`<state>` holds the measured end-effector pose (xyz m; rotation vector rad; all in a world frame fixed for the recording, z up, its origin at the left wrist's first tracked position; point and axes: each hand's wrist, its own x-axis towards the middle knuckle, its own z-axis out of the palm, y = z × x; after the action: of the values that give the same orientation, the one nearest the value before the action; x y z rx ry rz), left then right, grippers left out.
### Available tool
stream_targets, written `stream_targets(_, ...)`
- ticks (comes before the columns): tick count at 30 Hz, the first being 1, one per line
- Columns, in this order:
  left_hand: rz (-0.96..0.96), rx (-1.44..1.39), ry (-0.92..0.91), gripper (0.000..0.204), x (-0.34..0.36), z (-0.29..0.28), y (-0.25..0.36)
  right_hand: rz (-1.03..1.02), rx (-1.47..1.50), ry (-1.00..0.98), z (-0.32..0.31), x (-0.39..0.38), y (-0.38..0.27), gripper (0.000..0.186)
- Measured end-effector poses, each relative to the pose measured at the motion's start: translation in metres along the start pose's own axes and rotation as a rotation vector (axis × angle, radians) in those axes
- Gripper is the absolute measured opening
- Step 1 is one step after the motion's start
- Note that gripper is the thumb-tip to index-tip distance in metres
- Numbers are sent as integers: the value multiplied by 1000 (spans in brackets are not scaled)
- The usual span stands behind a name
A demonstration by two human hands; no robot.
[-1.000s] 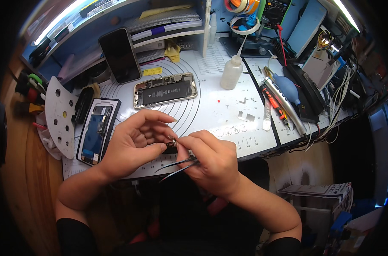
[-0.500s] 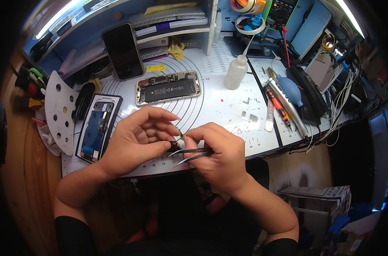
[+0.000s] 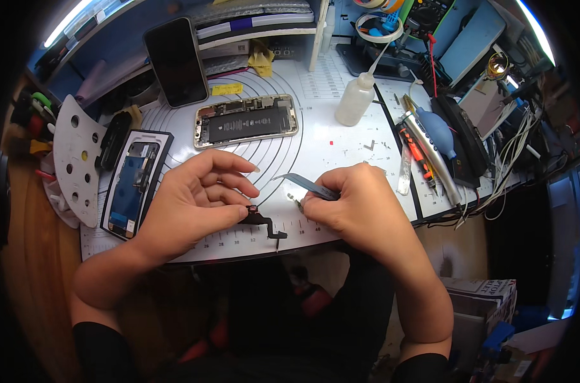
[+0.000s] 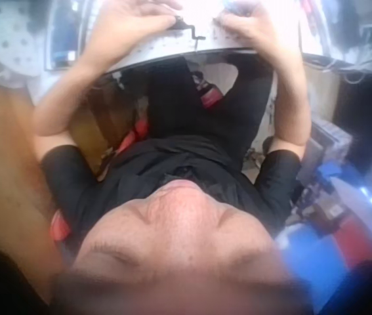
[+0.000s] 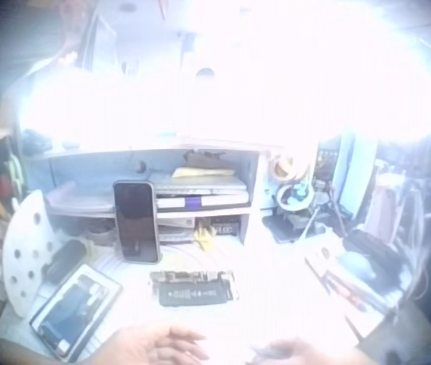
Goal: The person uses tweezers and a small tool to detach and handle internal components and connectors from a mobile phone screen and body.
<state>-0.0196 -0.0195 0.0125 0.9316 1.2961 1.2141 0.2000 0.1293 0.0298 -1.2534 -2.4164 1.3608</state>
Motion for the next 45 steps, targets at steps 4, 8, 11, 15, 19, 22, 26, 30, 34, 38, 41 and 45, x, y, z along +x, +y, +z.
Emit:
stream_targets(4, -10, 4, 8, 51, 0, 1, 1, -51, 18, 134, -3, -5, 3, 26)
stream_targets(8, -39, 15, 28, 51, -1, 2, 5, -67, 148, 250, -8, -17, 9, 19)
stream_targets(11, -48, 2, 32, 51, -1, 2, 5, -126, 211, 363, 2, -34, 10, 15)
stream_targets(15, -71, -19, 30, 52, -2, 4, 9, -275, 171, 425, 12, -60, 14, 10)
stream_targets(19, -81, -51, 38, 52, -4, 5, 5, -410, 166, 378, 39, -64, 23, 17)
stream_targets(22, -76, -78, 18, 53, -5, 5, 1, -618, 37, 475, 65, -59, 26, 32)
stream_targets(26, -77, -74, -3, 52, -6, 5, 1, -793, -70, 543, 78, -49, 23, 41)
stream_targets(30, -70, -65, -8, 52, -7, 4, 0, -778, -71, 521, 81, -45, 25, 42)
stream_targets(34, -88, -79, -9, 53, -7, 6, 2, -765, -57, 517, 81, -43, 27, 42)
stream_targets(38, -91, -80, -7, 53, -8, 6, 3, -776, -67, 504, 81, -42, 28, 43)
stream_targets(41, -73, -80, -23, 53, -8, 5, 2, -775, -65, 498, 81, -42, 30, 44)
stream_targets(45, -67, -69, -31, 53, -8, 6, 3, -771, -74, 496, 80, -43, 30, 45)
